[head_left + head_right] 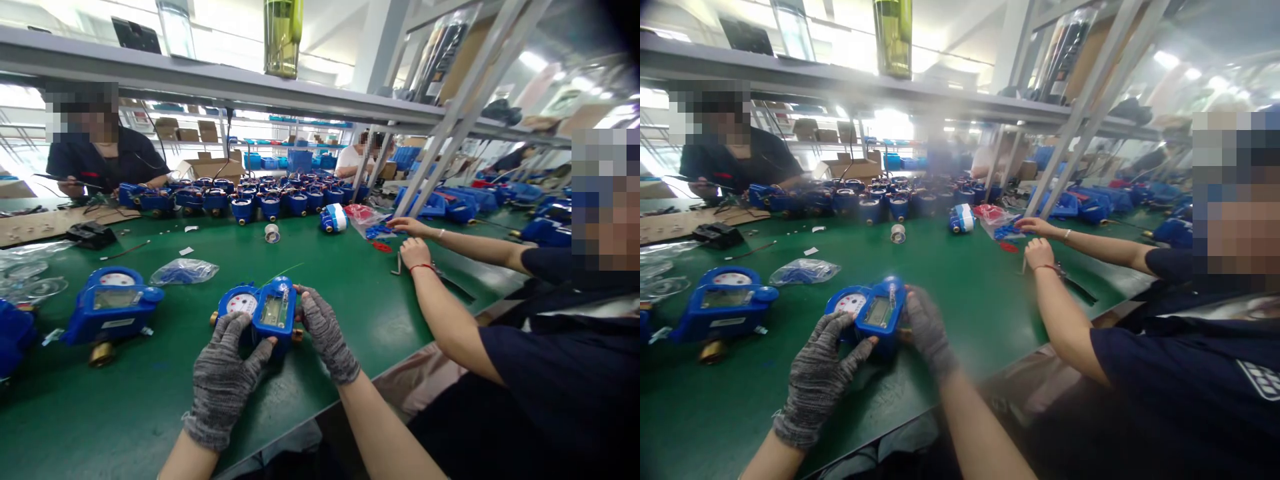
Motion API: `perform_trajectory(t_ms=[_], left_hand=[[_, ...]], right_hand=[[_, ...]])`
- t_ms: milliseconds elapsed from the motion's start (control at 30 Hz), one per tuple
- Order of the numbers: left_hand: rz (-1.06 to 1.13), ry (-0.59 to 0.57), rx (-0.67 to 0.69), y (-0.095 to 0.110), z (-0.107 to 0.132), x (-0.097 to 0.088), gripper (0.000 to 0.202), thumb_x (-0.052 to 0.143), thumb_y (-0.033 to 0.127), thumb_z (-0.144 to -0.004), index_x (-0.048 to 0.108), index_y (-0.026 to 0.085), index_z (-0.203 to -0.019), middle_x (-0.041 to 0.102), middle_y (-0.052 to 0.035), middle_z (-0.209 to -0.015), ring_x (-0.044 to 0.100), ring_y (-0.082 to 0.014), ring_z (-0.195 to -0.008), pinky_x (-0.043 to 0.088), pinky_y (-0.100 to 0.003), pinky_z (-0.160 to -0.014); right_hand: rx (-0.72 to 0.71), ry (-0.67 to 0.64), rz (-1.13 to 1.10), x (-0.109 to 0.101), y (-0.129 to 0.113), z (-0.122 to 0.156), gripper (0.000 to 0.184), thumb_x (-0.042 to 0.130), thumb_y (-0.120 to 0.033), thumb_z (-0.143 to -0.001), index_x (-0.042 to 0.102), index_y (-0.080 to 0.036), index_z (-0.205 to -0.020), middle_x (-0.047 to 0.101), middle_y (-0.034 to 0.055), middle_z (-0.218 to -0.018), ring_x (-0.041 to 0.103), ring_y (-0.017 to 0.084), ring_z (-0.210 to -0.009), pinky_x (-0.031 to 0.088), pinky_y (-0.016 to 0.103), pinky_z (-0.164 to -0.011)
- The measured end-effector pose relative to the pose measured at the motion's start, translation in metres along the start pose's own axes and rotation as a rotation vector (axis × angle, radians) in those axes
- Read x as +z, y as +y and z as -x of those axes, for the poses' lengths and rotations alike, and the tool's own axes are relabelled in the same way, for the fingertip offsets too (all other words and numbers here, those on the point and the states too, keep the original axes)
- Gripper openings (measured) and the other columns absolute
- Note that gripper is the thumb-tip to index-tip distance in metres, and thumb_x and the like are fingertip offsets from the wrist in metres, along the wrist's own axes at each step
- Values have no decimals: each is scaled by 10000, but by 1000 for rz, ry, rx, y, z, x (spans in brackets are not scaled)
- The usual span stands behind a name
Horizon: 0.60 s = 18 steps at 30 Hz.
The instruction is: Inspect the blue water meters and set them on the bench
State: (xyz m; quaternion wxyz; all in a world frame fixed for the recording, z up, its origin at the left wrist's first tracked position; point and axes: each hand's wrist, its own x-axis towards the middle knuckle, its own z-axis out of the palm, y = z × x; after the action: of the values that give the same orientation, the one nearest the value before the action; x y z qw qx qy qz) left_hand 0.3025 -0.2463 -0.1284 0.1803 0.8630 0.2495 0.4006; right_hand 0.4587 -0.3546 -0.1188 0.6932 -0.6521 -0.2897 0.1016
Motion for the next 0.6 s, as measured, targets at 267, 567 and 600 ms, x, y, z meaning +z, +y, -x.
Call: perform_trajectory(t_ms=[267,567,600], left_hand=[[769,211,-491,0,5,-22,244,721,324,-802,737,215,-1020,716,-38,-1000,623,-182,-925,488,-298,-881],[1183,281,-783,-10,35,-38,265,770,264,-732,735,169,-977,663,-39,-884,470,-91,-659,442,-181,-584],[1175,261,-794,-10,40,-36,267,773,275,-728,737,165,-969,664,-42,-872,468,-91,-645,431,-182,-566]], right_hand=[[-129,-32,281,-46,-32,43,247,624,-385,-874,588,-203,-711,570,-24,-650,517,125,-599,400,244,-553],[-316,-25,572,-58,-75,65,253,657,-281,-786,494,-209,-606,527,-30,-559,478,124,-511,391,264,-515],[-332,-38,582,-56,-77,66,255,656,-266,-783,484,-209,-603,525,-32,-555,481,122,-509,393,261,-513]])
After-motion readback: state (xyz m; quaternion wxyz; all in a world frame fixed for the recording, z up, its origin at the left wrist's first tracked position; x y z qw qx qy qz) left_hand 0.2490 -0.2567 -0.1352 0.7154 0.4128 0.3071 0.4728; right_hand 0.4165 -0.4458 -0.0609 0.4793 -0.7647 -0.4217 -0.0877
